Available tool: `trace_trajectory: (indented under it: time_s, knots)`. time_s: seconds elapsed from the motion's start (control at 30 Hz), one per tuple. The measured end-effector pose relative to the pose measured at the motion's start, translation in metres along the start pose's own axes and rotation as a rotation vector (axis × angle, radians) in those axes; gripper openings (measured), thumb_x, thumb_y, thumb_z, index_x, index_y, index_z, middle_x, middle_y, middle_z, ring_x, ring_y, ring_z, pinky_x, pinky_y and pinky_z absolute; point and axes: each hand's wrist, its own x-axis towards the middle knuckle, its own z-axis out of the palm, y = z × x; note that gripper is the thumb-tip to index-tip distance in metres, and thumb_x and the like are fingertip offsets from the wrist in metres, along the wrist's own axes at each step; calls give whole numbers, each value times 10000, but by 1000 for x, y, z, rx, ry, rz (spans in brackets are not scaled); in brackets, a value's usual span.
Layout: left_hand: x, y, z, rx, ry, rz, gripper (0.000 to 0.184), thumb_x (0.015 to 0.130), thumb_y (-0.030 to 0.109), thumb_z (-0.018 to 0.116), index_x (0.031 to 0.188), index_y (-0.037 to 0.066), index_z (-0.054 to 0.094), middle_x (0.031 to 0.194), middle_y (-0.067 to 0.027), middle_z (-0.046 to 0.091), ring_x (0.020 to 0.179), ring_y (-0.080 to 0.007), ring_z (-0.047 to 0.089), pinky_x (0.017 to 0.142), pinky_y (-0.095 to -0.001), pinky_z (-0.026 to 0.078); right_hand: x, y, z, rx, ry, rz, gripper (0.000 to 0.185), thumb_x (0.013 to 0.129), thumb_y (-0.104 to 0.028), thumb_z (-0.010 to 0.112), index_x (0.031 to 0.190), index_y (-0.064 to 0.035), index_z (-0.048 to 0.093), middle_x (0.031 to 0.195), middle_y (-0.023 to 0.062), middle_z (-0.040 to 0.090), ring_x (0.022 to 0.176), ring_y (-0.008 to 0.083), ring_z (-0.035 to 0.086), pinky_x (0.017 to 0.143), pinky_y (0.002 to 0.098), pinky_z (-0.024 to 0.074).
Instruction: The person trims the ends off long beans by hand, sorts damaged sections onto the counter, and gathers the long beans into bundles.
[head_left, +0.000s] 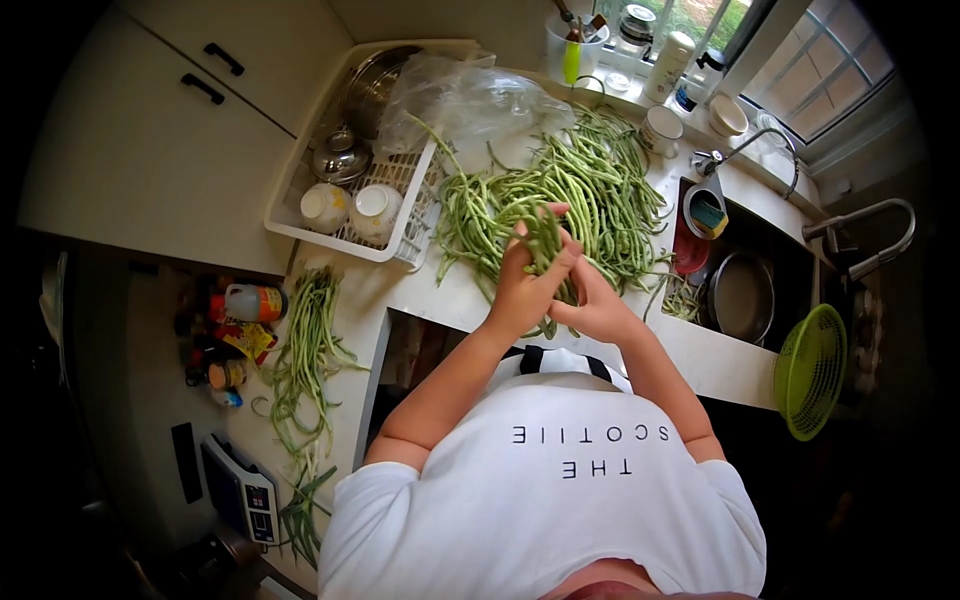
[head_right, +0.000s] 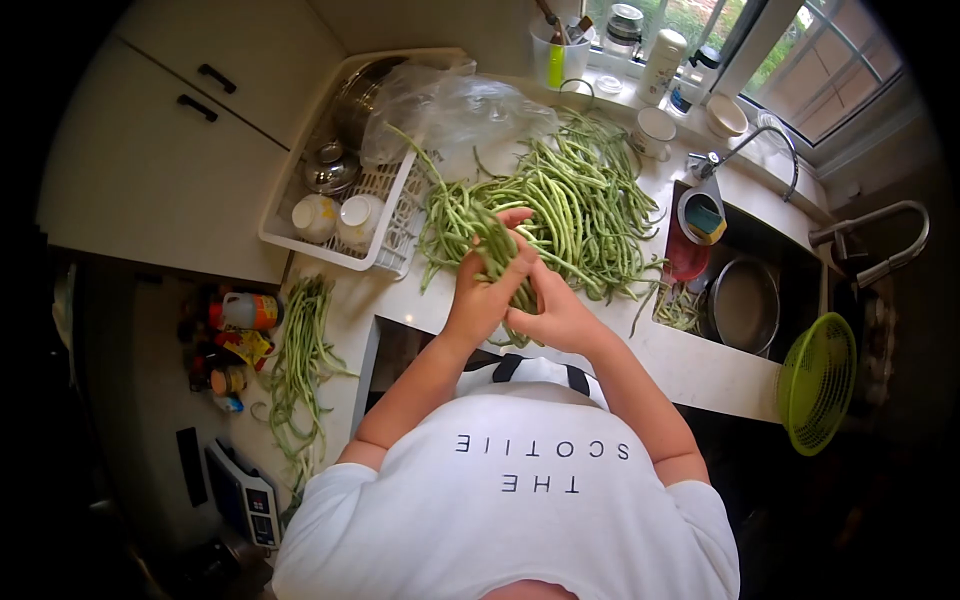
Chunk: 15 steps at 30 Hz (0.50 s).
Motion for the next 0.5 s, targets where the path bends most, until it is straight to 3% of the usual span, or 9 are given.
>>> trace_trajectory:
  time_s: [0.07,0.2,0.23,0.27,0.33,0.4,0.43,0.47,0.5]
  knots:
    - [-3,0,1,105,-36,54,271,906,155,653,1153,57,601,1142,-55,611,994,-115,543,894,-293,432,4,1,2,-102,-9,159,695,820,-36,604,1453,-44,317,1181,66,567,1038,136,543,901,283,453]
    - [-8,-4,1,75,-77,85,197,894,156,668,1036,32,613,1148,-64,621,985,-114,563,862,-297,456,4,14,10,-24,93,71,525,828,-33,585,1332,-12,439,1080,37,598,958,118,563,842,276,472]
    - [-9,-7,-1,178,-80,170,331,895,195,674,1164,52,544,1242,-64,569,1004,-126,563,861,-307,462,4,18,9,29,150,24,473,833,-25,569,1294,-2,465,1045,30,608,947,121,573,830,277,477]
    - [-18,-15,-1,-34,-121,-10,585,884,235,690,1355,87,376,1353,-82,481,1042,-162,564,899,-332,458,1,28,3,-24,219,-30,377,874,-19,569,1240,-47,478,1080,40,588,924,119,589,770,260,498]
    - [-19,-12,-8,-83,-328,-55,790,863,255,713,1445,106,200,1421,-107,402,1071,-190,563,916,-349,461,7,16,12,266,372,-68,209,925,-93,591,1112,-80,499,883,9,574,696,91,557,559,227,460]
    - [-30,-39,-5,120,-306,69,721,836,232,739,1398,60,322,1213,-115,589,985,-147,585,813,-335,491,15,-8,13,549,434,-72,124,926,-124,598,905,-93,480,623,-17,442,475,68,410,411,221,327]
    - [-32,-34,-9,89,-362,-44,665,833,228,738,1364,52,379,1111,-125,627,927,-162,610,789,-334,492,17,-16,12,572,392,-115,242,958,-229,589,820,-123,421,552,-30,329,424,70,303,371,242,234]
    - [-34,-29,-12,55,-416,-157,611,830,224,737,1330,45,435,1009,-135,664,869,-178,636,764,-333,492,18,-21,3,529,304,-169,290,989,-324,532,803,-143,402,544,-39,322,422,68,295,377,242,235]
    - [-37,-46,-15,228,-374,120,454,827,243,738,1186,44,545,845,-146,652,710,-256,637,687,-344,492,20,-28,1,564,321,-199,288,1010,-349,478,806,-154,416,541,-47,326,416,64,287,382,236,234]
